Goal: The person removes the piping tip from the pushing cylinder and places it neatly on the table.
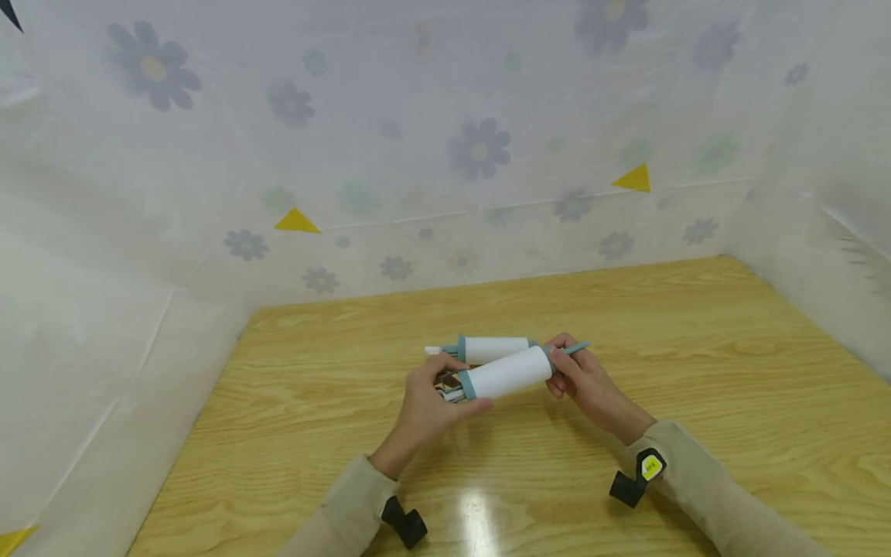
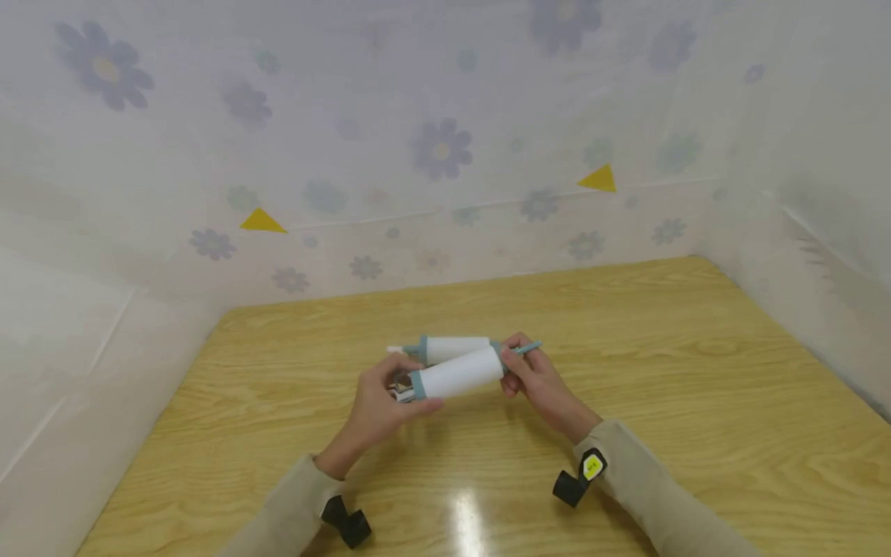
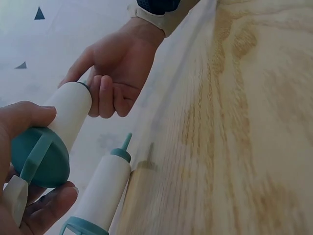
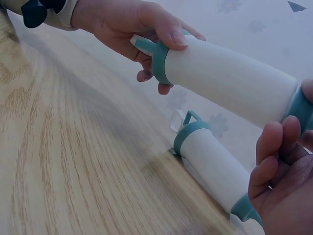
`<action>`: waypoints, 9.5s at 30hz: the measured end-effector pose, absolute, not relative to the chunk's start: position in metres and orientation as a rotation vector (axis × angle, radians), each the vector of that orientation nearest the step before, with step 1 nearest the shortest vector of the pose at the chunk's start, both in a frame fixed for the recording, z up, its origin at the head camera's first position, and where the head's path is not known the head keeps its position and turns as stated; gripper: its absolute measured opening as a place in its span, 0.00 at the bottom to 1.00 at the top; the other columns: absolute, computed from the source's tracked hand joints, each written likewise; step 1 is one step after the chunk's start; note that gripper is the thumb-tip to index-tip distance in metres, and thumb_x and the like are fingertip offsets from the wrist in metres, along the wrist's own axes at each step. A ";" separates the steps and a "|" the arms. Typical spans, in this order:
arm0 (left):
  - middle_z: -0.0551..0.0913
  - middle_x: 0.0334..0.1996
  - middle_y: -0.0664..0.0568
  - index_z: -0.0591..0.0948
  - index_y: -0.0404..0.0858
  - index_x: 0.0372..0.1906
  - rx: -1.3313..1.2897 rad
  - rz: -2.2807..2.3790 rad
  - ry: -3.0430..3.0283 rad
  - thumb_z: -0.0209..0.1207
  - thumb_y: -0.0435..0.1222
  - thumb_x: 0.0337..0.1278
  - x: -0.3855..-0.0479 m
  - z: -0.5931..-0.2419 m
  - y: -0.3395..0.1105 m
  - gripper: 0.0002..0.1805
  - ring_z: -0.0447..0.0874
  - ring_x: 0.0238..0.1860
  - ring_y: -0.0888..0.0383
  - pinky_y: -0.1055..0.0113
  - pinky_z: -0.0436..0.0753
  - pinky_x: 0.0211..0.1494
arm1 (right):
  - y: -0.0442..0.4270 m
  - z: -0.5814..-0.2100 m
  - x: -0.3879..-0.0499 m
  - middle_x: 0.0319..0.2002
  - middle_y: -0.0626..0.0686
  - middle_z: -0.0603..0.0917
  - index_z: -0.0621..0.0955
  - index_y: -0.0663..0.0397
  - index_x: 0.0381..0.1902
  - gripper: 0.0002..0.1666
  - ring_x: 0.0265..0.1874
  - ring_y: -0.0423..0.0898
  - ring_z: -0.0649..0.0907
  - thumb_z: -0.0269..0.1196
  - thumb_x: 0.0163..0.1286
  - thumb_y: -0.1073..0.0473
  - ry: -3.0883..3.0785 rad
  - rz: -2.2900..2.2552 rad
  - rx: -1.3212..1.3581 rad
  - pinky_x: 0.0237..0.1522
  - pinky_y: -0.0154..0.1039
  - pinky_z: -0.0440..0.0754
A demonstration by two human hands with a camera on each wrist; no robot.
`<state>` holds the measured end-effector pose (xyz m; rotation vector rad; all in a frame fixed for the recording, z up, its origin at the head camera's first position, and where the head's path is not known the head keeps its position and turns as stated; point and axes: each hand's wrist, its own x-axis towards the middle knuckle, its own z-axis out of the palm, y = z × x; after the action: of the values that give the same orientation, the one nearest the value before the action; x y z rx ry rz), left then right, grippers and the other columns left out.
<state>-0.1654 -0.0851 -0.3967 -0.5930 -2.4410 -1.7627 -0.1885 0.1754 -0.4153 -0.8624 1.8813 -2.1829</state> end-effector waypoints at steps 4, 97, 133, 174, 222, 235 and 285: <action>0.80 0.46 0.48 0.79 0.41 0.39 -0.583 -1.805 -2.464 0.76 0.36 0.39 -0.167 -0.395 -0.086 0.19 0.81 0.42 0.54 0.65 0.82 0.42 | 0.175 -0.415 -0.188 0.30 0.44 0.69 0.68 0.50 0.44 0.10 0.22 0.38 0.66 0.37 0.81 0.59 1.885 -2.176 -0.883 0.26 0.31 0.68; 0.80 0.44 0.46 0.79 0.38 0.38 -0.664 -1.833 -2.476 0.74 0.35 0.42 -0.169 -0.402 -0.083 0.18 0.83 0.41 0.55 0.64 0.83 0.45 | 0.183 -0.416 -0.190 0.37 0.43 0.74 0.70 0.43 0.43 0.12 0.29 0.37 0.70 0.39 0.75 0.62 1.911 -2.136 -0.828 0.31 0.32 0.69; 0.82 0.35 0.47 0.77 0.36 0.40 -0.878 -1.279 -2.335 0.77 0.37 0.35 -0.167 -0.408 -0.080 0.24 0.82 0.31 0.55 0.73 0.81 0.30 | 0.179 -0.420 -0.189 0.29 0.45 0.73 0.70 0.49 0.37 0.10 0.24 0.41 0.72 0.42 0.79 0.58 2.227 -2.019 -0.725 0.28 0.34 0.73; 0.80 0.39 0.46 0.78 0.38 0.38 -0.770 -1.858 -2.484 0.75 0.37 0.40 -0.170 -0.404 -0.087 0.20 0.83 0.41 0.56 0.65 0.82 0.43 | 0.183 -0.419 -0.191 0.29 0.40 0.73 0.68 0.51 0.34 0.10 0.20 0.41 0.69 0.42 0.78 0.63 2.077 -2.069 -0.994 0.20 0.36 0.68; 0.84 0.30 0.51 0.78 0.29 0.38 -0.709 -2.159 -2.514 0.71 0.37 0.48 -0.171 -0.401 -0.088 0.18 0.83 0.29 0.60 0.62 0.84 0.32 | 0.192 -0.414 -0.191 0.41 0.44 0.76 0.72 0.43 0.51 0.13 0.35 0.42 0.72 0.43 0.77 0.64 1.982 -2.019 -1.001 0.34 0.44 0.67; 0.83 0.37 0.47 0.79 0.39 0.37 -0.754 -1.601 -2.435 0.75 0.38 0.39 -0.165 -0.403 -0.083 0.19 0.82 0.33 0.58 0.69 0.82 0.32 | 0.188 -0.416 -0.193 0.33 0.41 0.74 0.73 0.45 0.45 0.14 0.28 0.37 0.71 0.39 0.80 0.55 1.959 -2.077 -0.906 0.31 0.35 0.70; 0.80 0.47 0.47 0.79 0.38 0.39 -0.686 -1.889 -2.494 0.74 0.37 0.44 -0.172 -0.407 -0.088 0.18 0.82 0.47 0.54 0.61 0.81 0.51 | 0.189 -0.421 -0.194 0.39 0.43 0.71 0.73 0.44 0.51 0.15 0.30 0.45 0.63 0.45 0.76 0.66 1.814 -2.149 -0.881 0.35 0.45 0.57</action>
<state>-0.1719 -0.0882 -0.4067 -0.6862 -2.4942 -1.8890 -0.1939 0.1895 -0.4207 -0.8812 1.8143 -2.1491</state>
